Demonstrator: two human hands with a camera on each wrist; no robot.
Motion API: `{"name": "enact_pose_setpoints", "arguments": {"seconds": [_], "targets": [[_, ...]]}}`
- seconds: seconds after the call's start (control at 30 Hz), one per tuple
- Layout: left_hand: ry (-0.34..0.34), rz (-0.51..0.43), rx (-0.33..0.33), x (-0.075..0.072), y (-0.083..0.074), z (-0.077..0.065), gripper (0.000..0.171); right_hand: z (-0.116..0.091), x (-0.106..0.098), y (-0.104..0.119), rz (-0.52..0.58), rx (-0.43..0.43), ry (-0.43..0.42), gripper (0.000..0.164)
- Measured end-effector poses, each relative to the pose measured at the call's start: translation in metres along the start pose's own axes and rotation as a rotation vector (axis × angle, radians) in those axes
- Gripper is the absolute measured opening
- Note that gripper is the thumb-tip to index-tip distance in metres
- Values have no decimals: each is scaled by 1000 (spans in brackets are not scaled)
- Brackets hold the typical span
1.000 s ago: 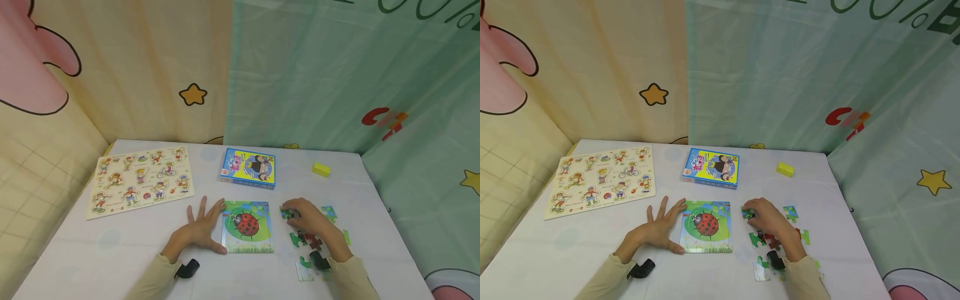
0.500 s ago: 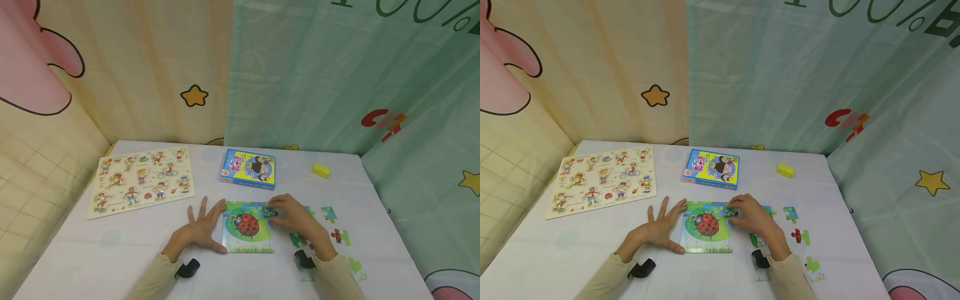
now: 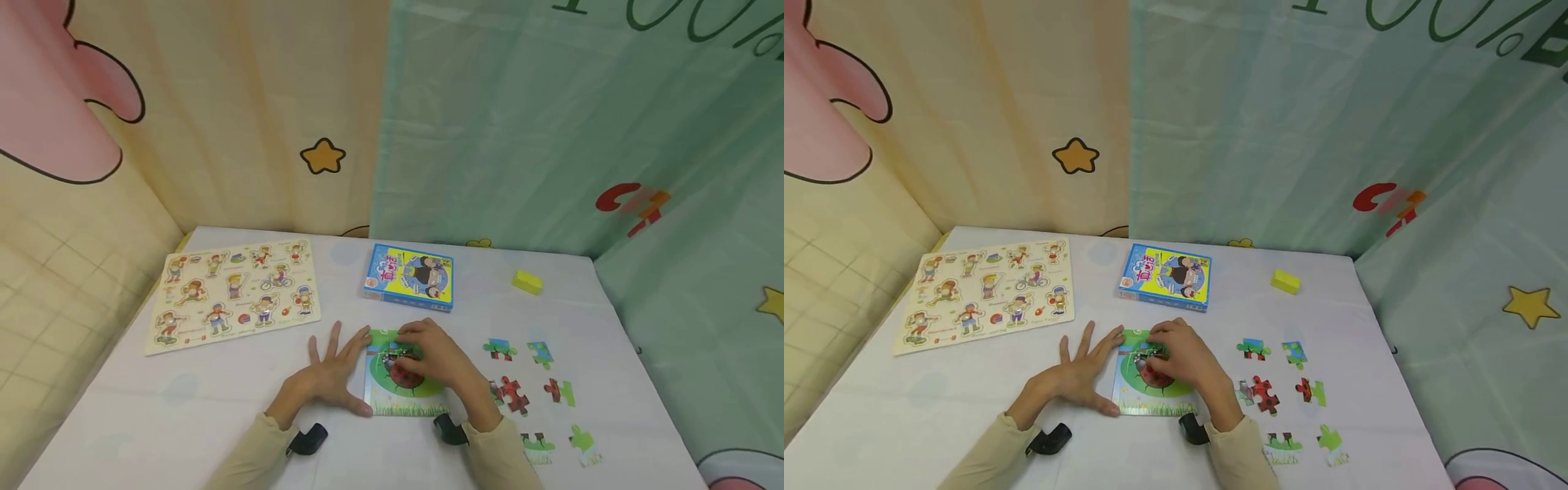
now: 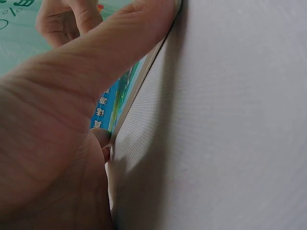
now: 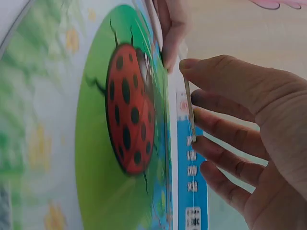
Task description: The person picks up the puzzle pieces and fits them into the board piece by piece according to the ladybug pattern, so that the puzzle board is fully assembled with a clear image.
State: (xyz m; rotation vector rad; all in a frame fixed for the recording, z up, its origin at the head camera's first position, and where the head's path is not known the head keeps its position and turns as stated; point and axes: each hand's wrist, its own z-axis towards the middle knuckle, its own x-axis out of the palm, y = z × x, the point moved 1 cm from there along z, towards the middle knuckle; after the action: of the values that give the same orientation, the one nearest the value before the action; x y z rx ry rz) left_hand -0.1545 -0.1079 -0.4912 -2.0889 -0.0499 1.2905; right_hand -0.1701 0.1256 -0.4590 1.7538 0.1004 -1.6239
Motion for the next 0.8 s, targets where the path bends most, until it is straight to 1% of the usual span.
{"name": "enact_pose_setpoints", "arguments": {"seconds": [0.13, 0.27, 0.47, 0.8], "targets": [[-4, 18, 1, -1, 0, 1, 129, 8, 9, 8, -34, -8, -5, 35], [-2, 21, 1, -1, 0, 1, 128, 11, 18, 12, -58, -6, -13, 36], [5, 18, 7, 0, -3, 2, 126, 9, 32, 15, -107, 42, -39, 35], [5, 15, -5, -3, -2, -1, 125, 12, 38, 20, -165, 57, -59, 34]]}}
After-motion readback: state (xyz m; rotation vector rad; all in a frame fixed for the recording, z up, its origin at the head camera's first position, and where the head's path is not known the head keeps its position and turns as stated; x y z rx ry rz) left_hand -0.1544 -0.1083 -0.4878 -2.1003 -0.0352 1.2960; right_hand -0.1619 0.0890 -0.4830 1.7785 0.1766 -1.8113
